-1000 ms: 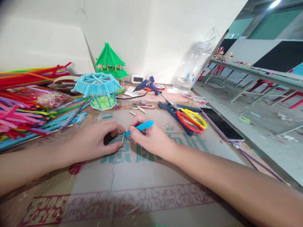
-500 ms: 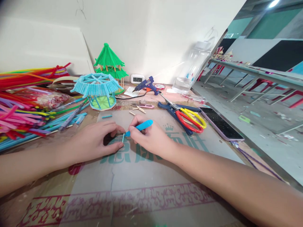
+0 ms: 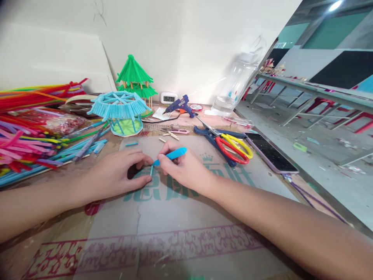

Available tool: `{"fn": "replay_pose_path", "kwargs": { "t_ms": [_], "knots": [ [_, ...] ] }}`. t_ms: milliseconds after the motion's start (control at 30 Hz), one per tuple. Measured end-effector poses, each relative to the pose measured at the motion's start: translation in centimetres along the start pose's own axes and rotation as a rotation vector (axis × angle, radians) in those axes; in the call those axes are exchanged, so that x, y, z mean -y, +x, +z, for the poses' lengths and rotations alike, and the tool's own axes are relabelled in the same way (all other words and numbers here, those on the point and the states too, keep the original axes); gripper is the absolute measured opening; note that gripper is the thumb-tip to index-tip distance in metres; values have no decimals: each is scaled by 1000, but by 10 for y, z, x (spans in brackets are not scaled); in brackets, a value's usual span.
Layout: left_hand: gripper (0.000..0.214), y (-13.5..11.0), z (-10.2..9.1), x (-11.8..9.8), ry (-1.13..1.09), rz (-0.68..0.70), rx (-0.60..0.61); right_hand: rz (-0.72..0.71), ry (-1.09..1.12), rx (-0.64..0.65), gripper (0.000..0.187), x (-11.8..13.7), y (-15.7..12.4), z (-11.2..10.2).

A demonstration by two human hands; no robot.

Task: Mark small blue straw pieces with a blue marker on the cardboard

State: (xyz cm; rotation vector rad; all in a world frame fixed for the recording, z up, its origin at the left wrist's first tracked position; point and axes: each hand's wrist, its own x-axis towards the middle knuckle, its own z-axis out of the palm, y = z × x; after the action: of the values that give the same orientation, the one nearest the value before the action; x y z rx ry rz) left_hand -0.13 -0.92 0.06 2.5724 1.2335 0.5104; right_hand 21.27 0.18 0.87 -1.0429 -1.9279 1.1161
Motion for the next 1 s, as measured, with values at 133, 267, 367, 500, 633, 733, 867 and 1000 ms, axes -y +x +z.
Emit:
{"fn": "replay_pose_path", "kwargs": {
  "t_ms": [133, 267, 367, 500, 633, 733, 867, 1000],
  "knots": [
    [30, 0, 1, 1, 4, -10, 6, 26, 11, 66, 11, 2, -3, -1],
    [32, 1, 1, 1, 0, -10, 5, 43, 18, 89, 11, 3, -5, -1],
    [29, 1, 0, 0, -6, -4, 4, 30, 7, 46, 11, 3, -4, -1],
    [30, -1, -1, 0, -19, 5, -13, 33, 5, 24, 11, 5, -3, -1],
    [26, -1, -1, 4, -132, 36, -57, 50, 9, 27, 10, 5, -3, -1],
    [24, -1, 0, 6, -145, 88, -57, 38, 12, 26, 11, 4, -3, -1],
    [24, -1, -1, 6, -117, 106, -48, 59, 29, 64, 11, 6, -4, -1],
    [23, -1, -2, 6, -97, 105, -36, 65, 44, 155, 12, 6, -8, -3]
  ]
}}
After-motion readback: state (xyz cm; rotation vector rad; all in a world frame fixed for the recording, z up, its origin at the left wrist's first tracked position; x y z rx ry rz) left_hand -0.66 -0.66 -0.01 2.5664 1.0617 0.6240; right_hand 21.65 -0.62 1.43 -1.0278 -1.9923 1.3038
